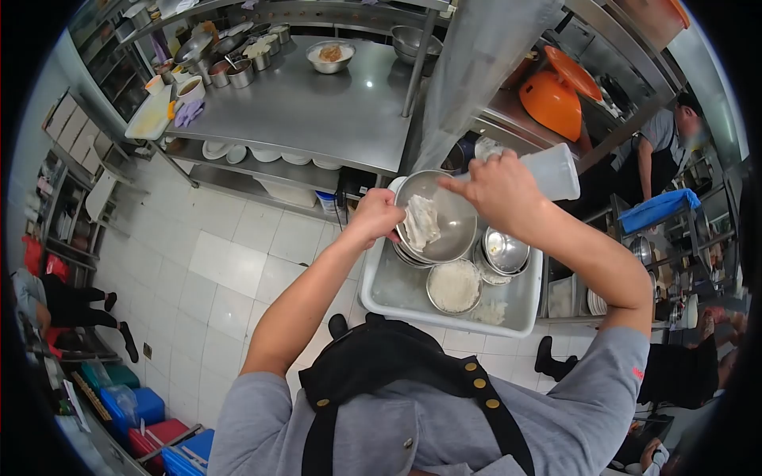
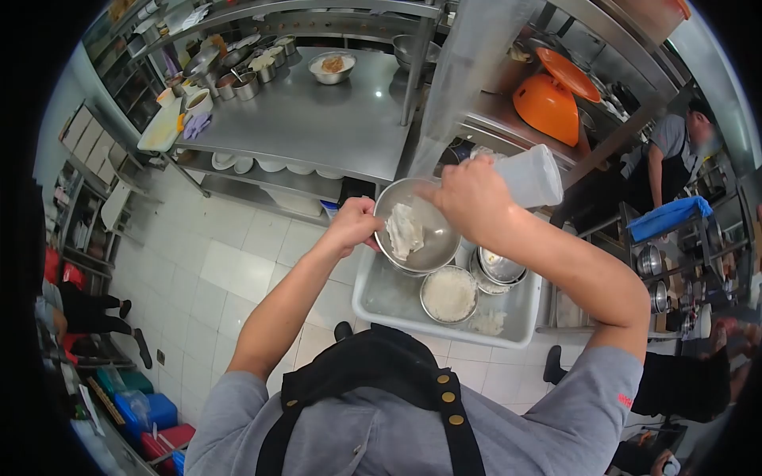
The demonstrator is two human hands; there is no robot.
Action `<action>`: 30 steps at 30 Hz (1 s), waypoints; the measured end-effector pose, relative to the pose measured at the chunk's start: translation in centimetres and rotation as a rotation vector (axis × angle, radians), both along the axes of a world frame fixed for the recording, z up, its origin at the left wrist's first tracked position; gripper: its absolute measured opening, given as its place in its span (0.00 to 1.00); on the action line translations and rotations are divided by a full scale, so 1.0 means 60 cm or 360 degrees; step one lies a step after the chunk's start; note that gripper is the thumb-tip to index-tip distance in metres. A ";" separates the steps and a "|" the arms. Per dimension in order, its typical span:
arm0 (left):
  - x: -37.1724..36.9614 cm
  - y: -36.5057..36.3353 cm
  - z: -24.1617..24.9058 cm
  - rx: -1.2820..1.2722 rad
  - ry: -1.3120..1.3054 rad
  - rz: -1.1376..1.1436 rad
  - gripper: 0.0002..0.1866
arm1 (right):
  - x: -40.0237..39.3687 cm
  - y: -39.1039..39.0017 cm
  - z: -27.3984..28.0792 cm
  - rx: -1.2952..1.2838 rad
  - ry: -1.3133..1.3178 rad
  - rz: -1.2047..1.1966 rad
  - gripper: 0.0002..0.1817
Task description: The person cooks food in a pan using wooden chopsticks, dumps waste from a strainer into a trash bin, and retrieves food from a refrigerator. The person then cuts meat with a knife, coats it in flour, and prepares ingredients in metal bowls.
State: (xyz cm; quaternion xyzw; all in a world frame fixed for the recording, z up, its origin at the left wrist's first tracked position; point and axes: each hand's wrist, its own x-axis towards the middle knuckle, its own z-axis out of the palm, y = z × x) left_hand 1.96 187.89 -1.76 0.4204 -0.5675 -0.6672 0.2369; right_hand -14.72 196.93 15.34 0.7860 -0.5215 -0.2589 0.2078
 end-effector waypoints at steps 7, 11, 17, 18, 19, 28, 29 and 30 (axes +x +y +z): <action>0.013 -0.003 -0.002 -0.0010 -0.0020 -0.0002 0.07 | 0.019 0.003 -0.011 -0.0055 0.0054 0.0132 0.27; 0.020 -0.009 -0.015 0.0037 0.0011 -0.0017 0.06 | 0.012 0.001 0.002 0.0127 0.0120 -0.0096 0.28; 0.025 -0.012 -0.011 0.0196 0.0085 -0.0055 0.04 | -0.016 0.020 -0.005 0.0121 0.0004 -0.0308 0.30; 0.023 -0.014 -0.013 0.0227 0.0115 -0.0067 0.04 | -0.023 0.026 -0.006 0.0172 -0.0091 -0.0365 0.33; 0.019 -0.016 -0.015 0.0219 0.0114 -0.0076 0.04 | -0.031 0.033 -0.005 0.0220 -0.0187 -0.0422 0.36; -0.035 -0.018 -0.012 0.0208 0.0123 -0.0244 0.05 | -0.127 0.118 0.000 0.0100 -0.0495 -0.0721 0.45; -0.040 -0.017 -0.008 0.0193 0.0126 -0.0257 0.05 | -0.142 0.133 0.000 0.0083 -0.0494 -0.0730 0.45; -0.041 -0.012 -0.004 0.0262 0.0183 -0.0228 0.05 | -0.158 0.149 -0.003 0.0062 -0.0780 -0.0749 0.46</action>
